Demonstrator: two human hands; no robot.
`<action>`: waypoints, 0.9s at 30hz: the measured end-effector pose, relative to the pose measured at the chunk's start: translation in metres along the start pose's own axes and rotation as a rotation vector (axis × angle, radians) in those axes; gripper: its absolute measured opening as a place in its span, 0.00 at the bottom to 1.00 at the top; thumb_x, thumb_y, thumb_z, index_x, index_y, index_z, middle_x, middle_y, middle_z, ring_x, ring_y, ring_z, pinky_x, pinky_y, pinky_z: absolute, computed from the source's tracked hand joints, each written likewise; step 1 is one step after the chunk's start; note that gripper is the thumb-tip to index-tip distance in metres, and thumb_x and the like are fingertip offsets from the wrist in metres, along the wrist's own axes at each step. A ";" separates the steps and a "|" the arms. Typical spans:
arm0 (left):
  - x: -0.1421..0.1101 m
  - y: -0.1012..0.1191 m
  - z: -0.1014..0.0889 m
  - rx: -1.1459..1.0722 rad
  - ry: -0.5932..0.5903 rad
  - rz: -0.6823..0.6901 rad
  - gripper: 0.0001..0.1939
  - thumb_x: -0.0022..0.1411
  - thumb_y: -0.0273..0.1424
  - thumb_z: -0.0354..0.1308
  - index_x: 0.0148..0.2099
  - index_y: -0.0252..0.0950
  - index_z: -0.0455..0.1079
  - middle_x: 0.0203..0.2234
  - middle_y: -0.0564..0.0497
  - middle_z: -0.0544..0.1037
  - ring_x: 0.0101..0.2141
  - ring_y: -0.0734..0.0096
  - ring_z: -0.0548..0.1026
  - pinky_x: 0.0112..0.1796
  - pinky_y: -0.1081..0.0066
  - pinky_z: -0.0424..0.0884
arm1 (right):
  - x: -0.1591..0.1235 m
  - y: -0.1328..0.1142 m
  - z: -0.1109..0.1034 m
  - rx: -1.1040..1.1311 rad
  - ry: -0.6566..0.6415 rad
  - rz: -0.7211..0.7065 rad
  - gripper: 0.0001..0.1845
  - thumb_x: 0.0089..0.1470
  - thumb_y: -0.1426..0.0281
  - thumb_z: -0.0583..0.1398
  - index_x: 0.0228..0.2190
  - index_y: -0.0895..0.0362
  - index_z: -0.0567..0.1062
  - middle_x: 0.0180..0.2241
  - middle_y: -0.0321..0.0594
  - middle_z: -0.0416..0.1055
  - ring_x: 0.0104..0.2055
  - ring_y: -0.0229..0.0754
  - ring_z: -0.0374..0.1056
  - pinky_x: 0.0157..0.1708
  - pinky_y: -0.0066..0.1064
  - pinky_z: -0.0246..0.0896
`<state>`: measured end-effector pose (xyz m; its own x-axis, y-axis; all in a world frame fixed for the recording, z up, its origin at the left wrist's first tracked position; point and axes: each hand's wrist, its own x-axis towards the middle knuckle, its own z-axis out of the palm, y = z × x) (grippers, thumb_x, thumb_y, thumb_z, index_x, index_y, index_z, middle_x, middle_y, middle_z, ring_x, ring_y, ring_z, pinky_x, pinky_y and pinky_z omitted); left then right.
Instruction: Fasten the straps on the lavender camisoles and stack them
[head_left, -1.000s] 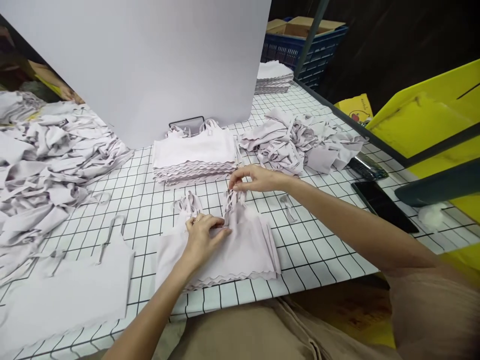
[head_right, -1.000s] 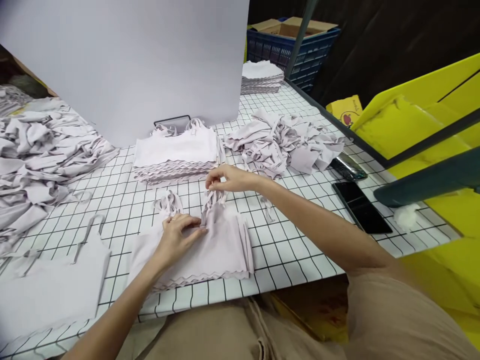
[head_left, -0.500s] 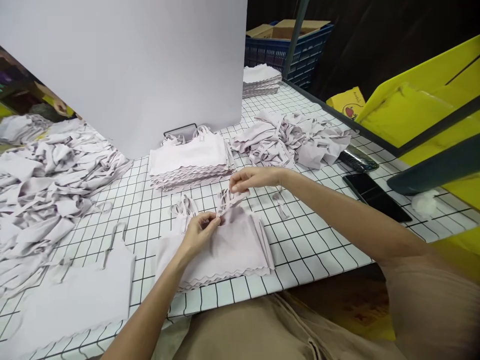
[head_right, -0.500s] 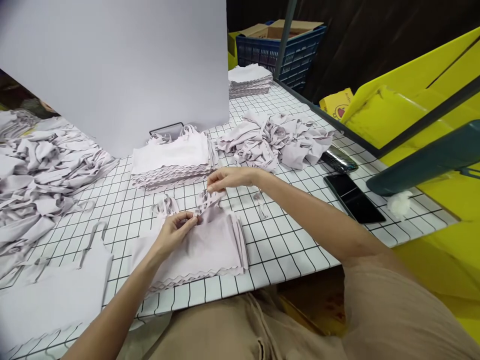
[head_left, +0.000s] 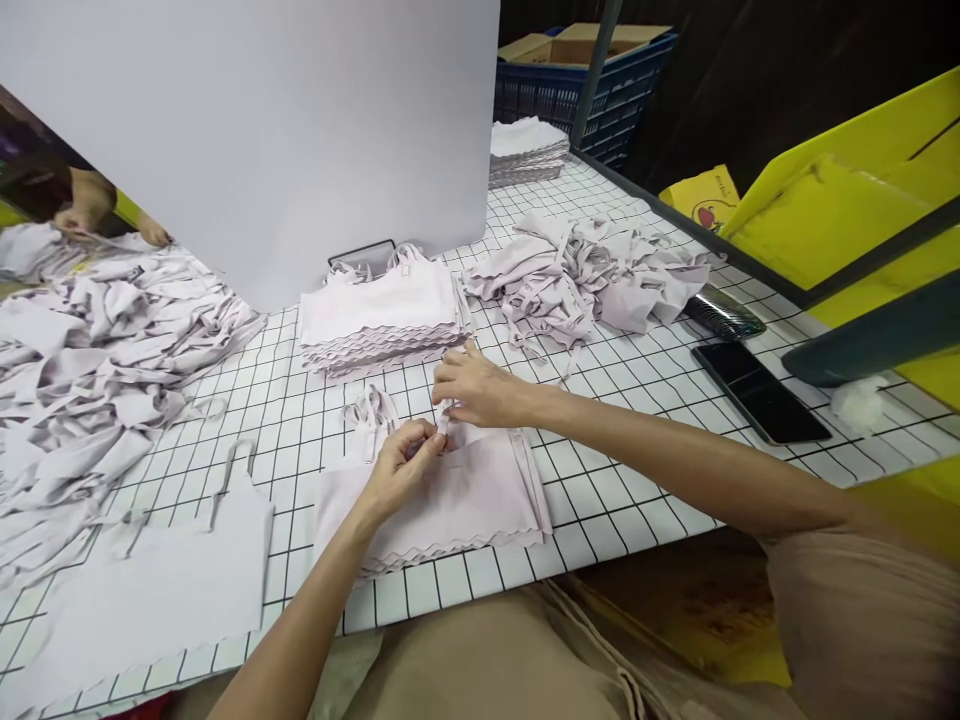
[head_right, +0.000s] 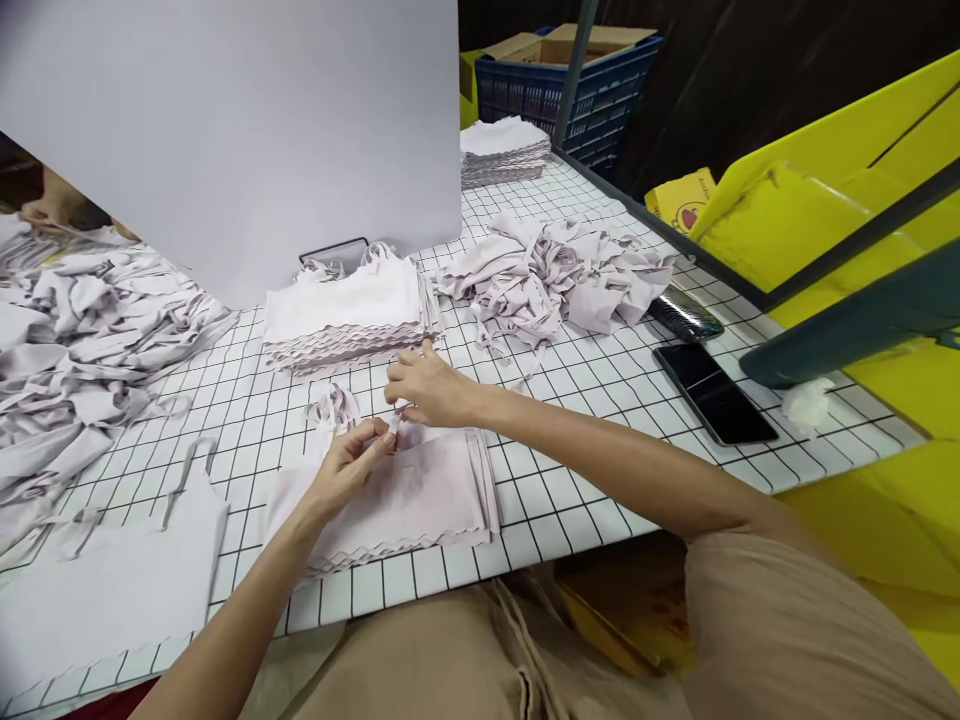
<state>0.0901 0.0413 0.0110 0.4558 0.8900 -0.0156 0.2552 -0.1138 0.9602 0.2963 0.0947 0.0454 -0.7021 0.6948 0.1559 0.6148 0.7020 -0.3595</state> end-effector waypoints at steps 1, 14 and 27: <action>0.000 -0.001 0.000 0.008 -0.007 0.008 0.17 0.68 0.43 0.55 0.32 0.36 0.72 0.30 0.49 0.74 0.36 0.67 0.70 0.40 0.68 0.64 | 0.002 0.001 0.001 0.031 -0.014 0.025 0.05 0.55 0.77 0.62 0.33 0.59 0.80 0.37 0.45 0.75 0.45 0.48 0.60 0.51 0.48 0.51; -0.001 0.002 -0.002 0.037 -0.073 -0.036 0.20 0.68 0.46 0.53 0.32 0.36 0.73 0.29 0.49 0.72 0.33 0.67 0.68 0.36 0.69 0.62 | 0.002 0.064 -0.048 0.954 -0.431 0.365 0.09 0.51 0.66 0.68 0.32 0.59 0.80 0.29 0.37 0.77 0.38 0.38 0.71 0.48 0.34 0.59; 0.000 0.005 -0.001 -0.037 -0.039 -0.119 0.21 0.64 0.49 0.57 0.34 0.35 0.75 0.31 0.48 0.76 0.33 0.66 0.72 0.34 0.71 0.66 | -0.002 0.060 -0.038 1.423 -0.248 0.470 0.22 0.52 0.54 0.69 0.33 0.62 0.76 0.22 0.33 0.67 0.28 0.37 0.71 0.35 0.33 0.71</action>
<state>0.0903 0.0407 0.0156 0.4568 0.8784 -0.1401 0.2779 0.0087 0.9606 0.3489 0.1412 0.0587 -0.6773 0.6606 -0.3239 0.0476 -0.4000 -0.9153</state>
